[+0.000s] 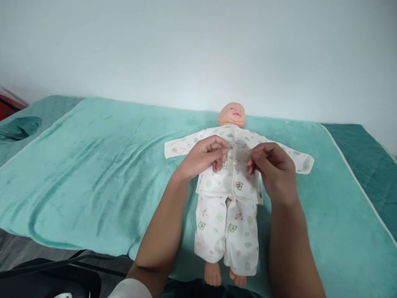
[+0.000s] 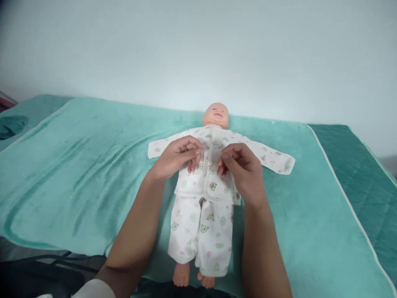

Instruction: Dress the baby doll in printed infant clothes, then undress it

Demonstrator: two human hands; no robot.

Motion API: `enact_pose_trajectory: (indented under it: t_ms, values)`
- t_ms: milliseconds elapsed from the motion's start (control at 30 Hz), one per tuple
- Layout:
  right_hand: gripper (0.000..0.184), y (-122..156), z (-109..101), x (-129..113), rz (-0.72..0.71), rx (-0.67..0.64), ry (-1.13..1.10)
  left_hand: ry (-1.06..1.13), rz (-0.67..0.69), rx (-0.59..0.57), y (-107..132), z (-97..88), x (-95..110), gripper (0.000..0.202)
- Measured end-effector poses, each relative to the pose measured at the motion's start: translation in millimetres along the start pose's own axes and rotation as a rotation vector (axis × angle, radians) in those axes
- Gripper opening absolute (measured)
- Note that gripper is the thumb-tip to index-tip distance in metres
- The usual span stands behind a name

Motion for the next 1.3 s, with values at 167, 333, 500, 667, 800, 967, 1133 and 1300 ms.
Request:
enact_pose_trajectory:
  t_ms: [167,333,500,667,800,967,1133,1300]
  values:
    - [0.010,1,3,-7,-0.253,0.144,0.127,-0.113,0.170,0.208,-4,-7.7,0,0.011]
    - [0.037,-3,21,-1,-0.367,0.010,0.508,-0.377,0.316,0.255,-6,-7.5,-1,0.013]
    - [0.053,-8,24,9,-0.404,0.009,0.698,-0.565,0.487,0.113,-12,-0.4,-7,0.029]
    - [0.071,-12,22,16,-0.365,0.034,0.751,-0.723,0.438,-0.037,-14,3.5,-17,0.042]
    - [0.073,-14,23,16,-0.374,0.054,0.796,-0.819,0.441,-0.094,-14,5.8,-18,0.046]
    - [0.068,-13,26,12,-0.414,0.065,0.783,-0.901,0.384,-0.136,-21,7.0,-20,0.048]
    - [0.057,-14,22,14,-0.354,0.079,0.671,-0.932,0.315,-0.122,-27,5.4,-21,0.049]
    - [0.051,-20,17,20,-0.288,0.086,0.546,-0.923,0.295,-0.090,-28,4.8,-21,0.048]
Point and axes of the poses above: each hand's wrist, its own y-axis away from the middle knuckle, its own z-axis out of the palm, x = y × z, the point moved 5 cm from there along -y, towards the middle knuckle, and after that the axes turned 15 degrees about z, right-handed, at the moved point
